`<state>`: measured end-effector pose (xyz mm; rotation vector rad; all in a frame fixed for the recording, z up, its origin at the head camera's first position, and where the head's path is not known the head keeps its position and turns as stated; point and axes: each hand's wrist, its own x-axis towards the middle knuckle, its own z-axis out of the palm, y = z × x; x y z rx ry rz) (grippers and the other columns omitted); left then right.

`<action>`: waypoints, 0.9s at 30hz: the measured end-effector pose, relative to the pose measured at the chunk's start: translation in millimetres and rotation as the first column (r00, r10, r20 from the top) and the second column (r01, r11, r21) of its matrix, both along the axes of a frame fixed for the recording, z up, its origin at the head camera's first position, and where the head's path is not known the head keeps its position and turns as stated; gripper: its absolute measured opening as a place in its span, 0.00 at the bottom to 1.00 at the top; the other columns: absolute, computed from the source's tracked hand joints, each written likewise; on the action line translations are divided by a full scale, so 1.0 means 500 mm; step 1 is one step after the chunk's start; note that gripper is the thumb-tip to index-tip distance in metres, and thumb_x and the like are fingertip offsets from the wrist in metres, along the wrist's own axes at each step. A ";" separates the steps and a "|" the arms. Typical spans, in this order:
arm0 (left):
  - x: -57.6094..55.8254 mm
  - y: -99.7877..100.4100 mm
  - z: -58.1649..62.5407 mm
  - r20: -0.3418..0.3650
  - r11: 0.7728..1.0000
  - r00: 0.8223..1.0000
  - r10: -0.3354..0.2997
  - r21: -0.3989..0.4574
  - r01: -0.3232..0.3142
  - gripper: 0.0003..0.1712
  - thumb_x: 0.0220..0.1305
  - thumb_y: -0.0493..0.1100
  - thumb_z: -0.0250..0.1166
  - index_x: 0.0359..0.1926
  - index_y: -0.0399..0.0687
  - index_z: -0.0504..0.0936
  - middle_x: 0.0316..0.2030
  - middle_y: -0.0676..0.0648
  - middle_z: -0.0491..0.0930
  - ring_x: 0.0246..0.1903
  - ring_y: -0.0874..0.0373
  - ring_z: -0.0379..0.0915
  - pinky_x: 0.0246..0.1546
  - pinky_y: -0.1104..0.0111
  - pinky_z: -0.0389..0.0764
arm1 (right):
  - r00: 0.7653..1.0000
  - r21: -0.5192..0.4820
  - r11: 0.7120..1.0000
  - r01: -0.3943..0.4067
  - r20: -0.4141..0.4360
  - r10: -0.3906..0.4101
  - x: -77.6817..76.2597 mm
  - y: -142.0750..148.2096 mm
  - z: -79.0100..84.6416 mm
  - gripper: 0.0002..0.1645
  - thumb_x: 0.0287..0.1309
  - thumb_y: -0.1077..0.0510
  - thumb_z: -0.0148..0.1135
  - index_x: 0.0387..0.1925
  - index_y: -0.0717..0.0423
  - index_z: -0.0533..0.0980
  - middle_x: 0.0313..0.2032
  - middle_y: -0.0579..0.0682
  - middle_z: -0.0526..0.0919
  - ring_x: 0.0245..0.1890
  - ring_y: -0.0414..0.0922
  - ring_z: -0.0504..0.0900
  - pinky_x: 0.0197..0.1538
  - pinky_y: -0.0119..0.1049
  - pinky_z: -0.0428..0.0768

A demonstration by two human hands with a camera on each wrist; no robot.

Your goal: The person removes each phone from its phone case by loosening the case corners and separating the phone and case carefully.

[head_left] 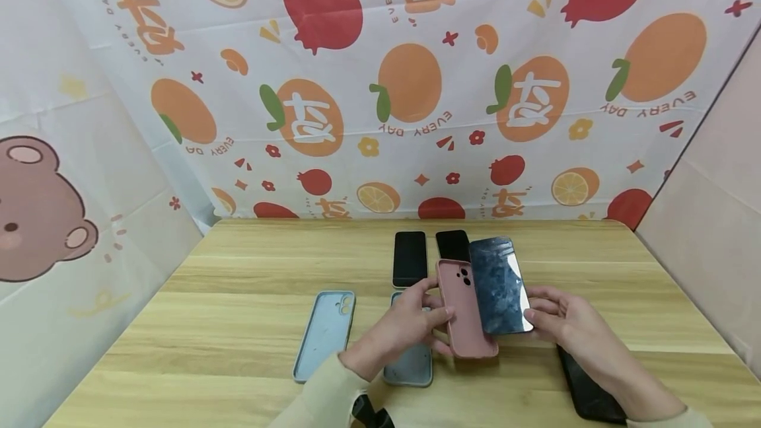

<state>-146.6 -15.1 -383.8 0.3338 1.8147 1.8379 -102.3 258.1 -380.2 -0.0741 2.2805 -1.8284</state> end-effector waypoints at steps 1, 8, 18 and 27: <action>0.000 0.001 -0.002 0.001 1.000 1.000 0.001 -0.004 -0.001 0.33 0.71 0.36 0.60 0.73 0.48 0.59 0.44 0.39 0.79 0.34 0.50 0.85 0.29 0.56 0.87 | 1.000 0.003 1.000 0.002 0.003 -0.002 -0.003 0.003 -0.002 0.35 0.70 0.60 0.56 0.69 0.74 0.55 0.57 0.66 0.78 0.46 0.40 0.84 0.50 0.38 0.85; 0.003 0.006 -0.008 -0.006 0.999 1.000 0.003 -0.032 -0.003 0.38 0.70 0.36 0.61 0.75 0.48 0.54 0.42 0.40 0.81 0.34 0.46 0.86 0.28 0.57 0.87 | 1.000 0.000 1.000 0.009 0.010 -0.009 -0.024 0.024 -0.007 0.35 0.72 0.59 0.53 0.69 0.76 0.54 0.61 0.68 0.74 0.47 0.34 0.82 0.52 0.40 0.85; 0.015 0.012 -0.022 -0.057 0.997 0.998 -0.024 -0.078 0.020 0.40 0.69 0.33 0.60 0.76 0.49 0.52 0.40 0.40 0.82 0.30 0.48 0.85 0.25 0.57 0.87 | 0.998 0.007 0.999 0.050 -0.038 -0.050 -0.061 0.044 -0.023 0.33 0.73 0.61 0.50 0.69 0.77 0.53 0.61 0.71 0.72 0.47 0.29 0.80 0.52 0.37 0.84; 0.018 0.019 -0.025 -0.183 0.967 0.977 -0.111 -0.247 0.064 0.46 0.66 0.34 0.64 0.77 0.55 0.50 0.35 0.46 0.82 0.27 0.56 0.83 0.28 0.63 0.86 | 0.998 0.022 0.999 0.050 -0.027 -0.049 -0.096 0.058 -0.037 0.31 0.74 0.64 0.47 0.69 0.79 0.52 0.62 0.75 0.70 0.48 0.31 0.81 0.53 0.38 0.84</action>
